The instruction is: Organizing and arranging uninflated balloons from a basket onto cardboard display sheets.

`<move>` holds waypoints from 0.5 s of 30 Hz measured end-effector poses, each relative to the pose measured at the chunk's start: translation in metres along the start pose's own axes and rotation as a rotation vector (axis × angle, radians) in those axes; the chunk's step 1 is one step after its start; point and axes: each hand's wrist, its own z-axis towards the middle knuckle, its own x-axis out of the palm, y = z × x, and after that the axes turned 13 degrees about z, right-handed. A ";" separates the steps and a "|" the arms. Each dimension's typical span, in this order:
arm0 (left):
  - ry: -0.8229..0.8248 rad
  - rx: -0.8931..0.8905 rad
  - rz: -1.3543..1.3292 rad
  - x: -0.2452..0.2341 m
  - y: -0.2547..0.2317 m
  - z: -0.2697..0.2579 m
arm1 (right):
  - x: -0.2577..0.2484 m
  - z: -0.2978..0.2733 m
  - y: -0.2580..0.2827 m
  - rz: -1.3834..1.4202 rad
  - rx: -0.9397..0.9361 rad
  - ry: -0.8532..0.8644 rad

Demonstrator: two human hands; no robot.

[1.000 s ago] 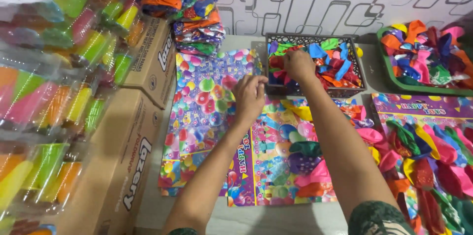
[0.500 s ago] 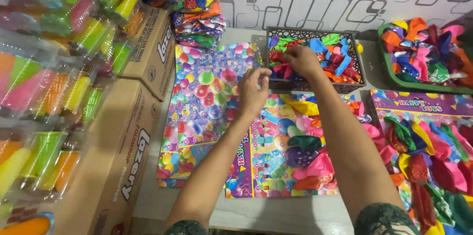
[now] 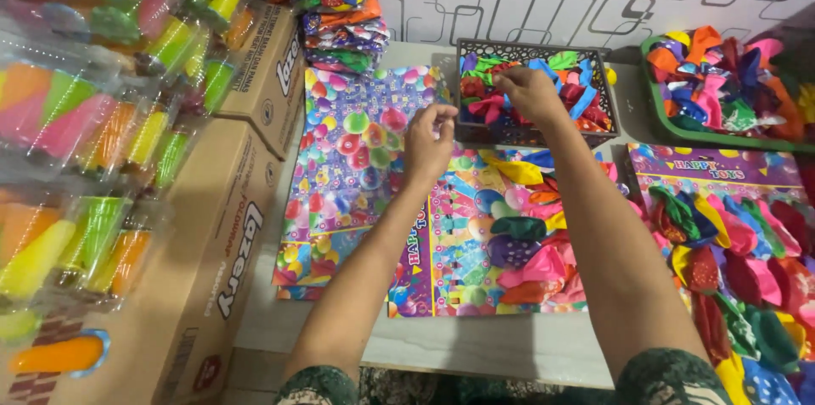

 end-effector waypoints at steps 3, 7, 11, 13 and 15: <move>0.021 0.016 -0.039 0.001 -0.012 -0.009 | 0.016 0.011 -0.012 -0.085 0.004 0.087; 0.017 0.016 -0.024 -0.004 -0.011 -0.014 | 0.040 0.034 -0.026 -0.201 -0.005 0.156; 0.064 -0.035 -0.044 -0.009 0.007 -0.013 | 0.042 0.027 -0.011 -0.278 -0.016 0.274; 0.068 -0.042 -0.050 -0.008 0.019 -0.012 | 0.035 0.021 -0.009 -0.238 -0.009 0.257; 0.054 -0.049 -0.019 -0.007 0.025 -0.010 | 0.029 0.022 -0.019 0.077 0.113 -0.080</move>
